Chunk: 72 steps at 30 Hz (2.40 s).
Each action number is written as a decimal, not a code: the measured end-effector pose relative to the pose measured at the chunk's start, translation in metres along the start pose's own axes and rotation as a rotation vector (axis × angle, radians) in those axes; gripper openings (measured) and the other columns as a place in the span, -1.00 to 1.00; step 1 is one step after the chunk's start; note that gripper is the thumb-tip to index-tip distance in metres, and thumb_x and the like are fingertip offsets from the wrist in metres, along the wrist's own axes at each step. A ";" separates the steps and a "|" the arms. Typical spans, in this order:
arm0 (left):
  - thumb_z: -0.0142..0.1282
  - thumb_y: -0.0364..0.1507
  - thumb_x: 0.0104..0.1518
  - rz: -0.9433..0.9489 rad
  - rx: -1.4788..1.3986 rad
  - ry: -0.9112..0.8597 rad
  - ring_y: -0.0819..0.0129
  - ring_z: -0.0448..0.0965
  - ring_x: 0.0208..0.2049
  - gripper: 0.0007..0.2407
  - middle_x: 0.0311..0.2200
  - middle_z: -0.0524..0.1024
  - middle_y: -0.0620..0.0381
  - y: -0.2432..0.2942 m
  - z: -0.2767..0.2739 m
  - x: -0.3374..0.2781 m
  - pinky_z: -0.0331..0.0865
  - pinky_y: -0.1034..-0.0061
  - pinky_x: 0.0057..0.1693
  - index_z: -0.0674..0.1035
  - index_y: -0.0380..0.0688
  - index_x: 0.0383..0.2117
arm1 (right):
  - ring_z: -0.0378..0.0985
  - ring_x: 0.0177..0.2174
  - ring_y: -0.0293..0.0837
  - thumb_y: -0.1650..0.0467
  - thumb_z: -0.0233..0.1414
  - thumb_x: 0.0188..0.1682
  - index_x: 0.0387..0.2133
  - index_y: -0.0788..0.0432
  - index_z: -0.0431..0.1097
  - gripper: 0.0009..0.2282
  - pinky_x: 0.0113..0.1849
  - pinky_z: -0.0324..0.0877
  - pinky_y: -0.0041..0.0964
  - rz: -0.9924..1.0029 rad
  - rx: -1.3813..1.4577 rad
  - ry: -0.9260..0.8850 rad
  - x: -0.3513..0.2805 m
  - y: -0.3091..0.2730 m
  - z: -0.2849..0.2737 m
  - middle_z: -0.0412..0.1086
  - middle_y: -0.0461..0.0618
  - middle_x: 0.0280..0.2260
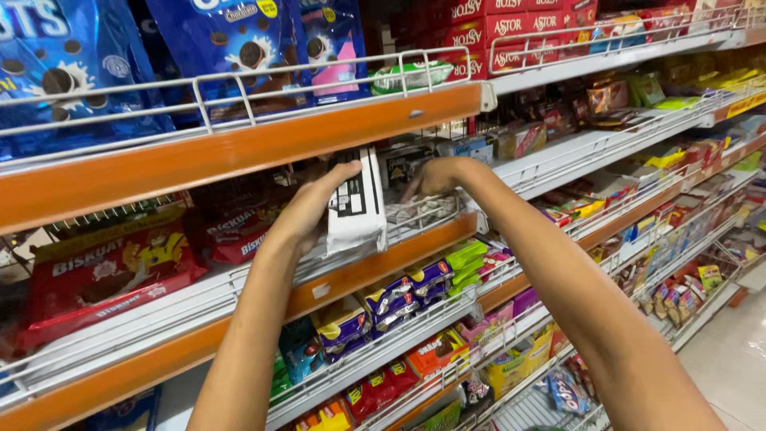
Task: The person scans items in a retail aisle using a handheld barcode scanner, then wipes a shelf with a cloth and places a box of items onto the shelf.
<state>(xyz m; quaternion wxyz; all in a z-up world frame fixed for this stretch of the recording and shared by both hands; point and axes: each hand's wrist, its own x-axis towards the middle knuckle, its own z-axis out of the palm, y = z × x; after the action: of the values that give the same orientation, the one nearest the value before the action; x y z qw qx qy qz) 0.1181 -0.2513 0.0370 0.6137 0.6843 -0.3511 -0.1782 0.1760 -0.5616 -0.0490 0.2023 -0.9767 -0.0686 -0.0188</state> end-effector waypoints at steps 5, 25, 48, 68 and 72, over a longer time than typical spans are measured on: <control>0.22 -0.17 0.07 -0.030 -0.148 -0.008 0.37 0.61 -0.39 -0.63 -0.34 0.65 0.08 -0.011 -0.007 0.004 0.52 0.43 -0.19 0.64 -0.23 -0.20 | 0.62 -0.04 0.05 0.20 0.24 -0.10 -0.07 0.15 0.58 -0.61 -0.04 0.47 -0.07 0.419 -0.289 0.113 0.006 0.066 -0.018 0.55 0.16 0.00; 0.16 -0.15 0.10 0.004 -0.153 0.035 0.43 0.62 -0.42 -0.63 -0.38 0.65 0.10 -0.020 -0.012 -0.003 0.53 0.47 -0.21 0.64 -0.27 -0.25 | 0.43 0.14 0.16 -0.04 0.11 -0.07 0.08 0.13 0.49 -0.40 0.12 0.33 0.01 0.534 -0.366 0.090 -0.021 0.151 -0.023 0.37 0.22 0.17; 0.16 -0.17 0.13 -0.074 -0.088 0.189 0.45 0.53 -0.56 -0.70 -0.48 0.60 0.14 -0.013 0.002 -0.010 0.43 0.51 -0.36 0.62 -0.19 -0.34 | 0.30 0.15 0.13 -0.03 0.11 -0.15 0.07 -0.08 0.42 -0.45 0.02 0.03 0.18 0.497 -0.266 0.063 -0.082 0.194 -0.054 0.34 -0.02 0.14; 0.16 -0.25 0.08 -0.119 -0.050 0.435 0.40 0.65 -0.31 -0.68 -0.25 0.68 0.08 -0.022 -0.010 0.008 0.47 0.51 -0.11 0.66 -0.17 -0.13 | 0.25 0.24 0.21 0.26 0.14 -0.09 0.25 -0.18 0.27 -0.46 0.16 -0.38 0.75 0.866 -0.150 0.258 -0.081 0.328 -0.055 0.23 0.03 0.28; 0.13 -0.32 0.09 -0.030 -0.009 0.445 0.44 0.65 -0.13 -0.67 -0.12 0.67 0.08 -0.058 -0.067 0.040 0.43 0.55 0.05 0.65 -0.18 -0.04 | 0.23 0.24 0.20 0.28 0.14 -0.11 0.27 -0.15 0.22 -0.41 0.17 -0.40 0.71 0.953 -0.188 0.427 -0.050 0.361 -0.060 0.20 0.00 0.28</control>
<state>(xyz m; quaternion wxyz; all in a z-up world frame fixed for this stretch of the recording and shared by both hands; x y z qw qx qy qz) 0.2062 -0.2312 0.0013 0.6763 0.7093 -0.1960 -0.0336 0.1773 -0.9198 -0.1392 0.1096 -0.8879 0.4277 -0.1293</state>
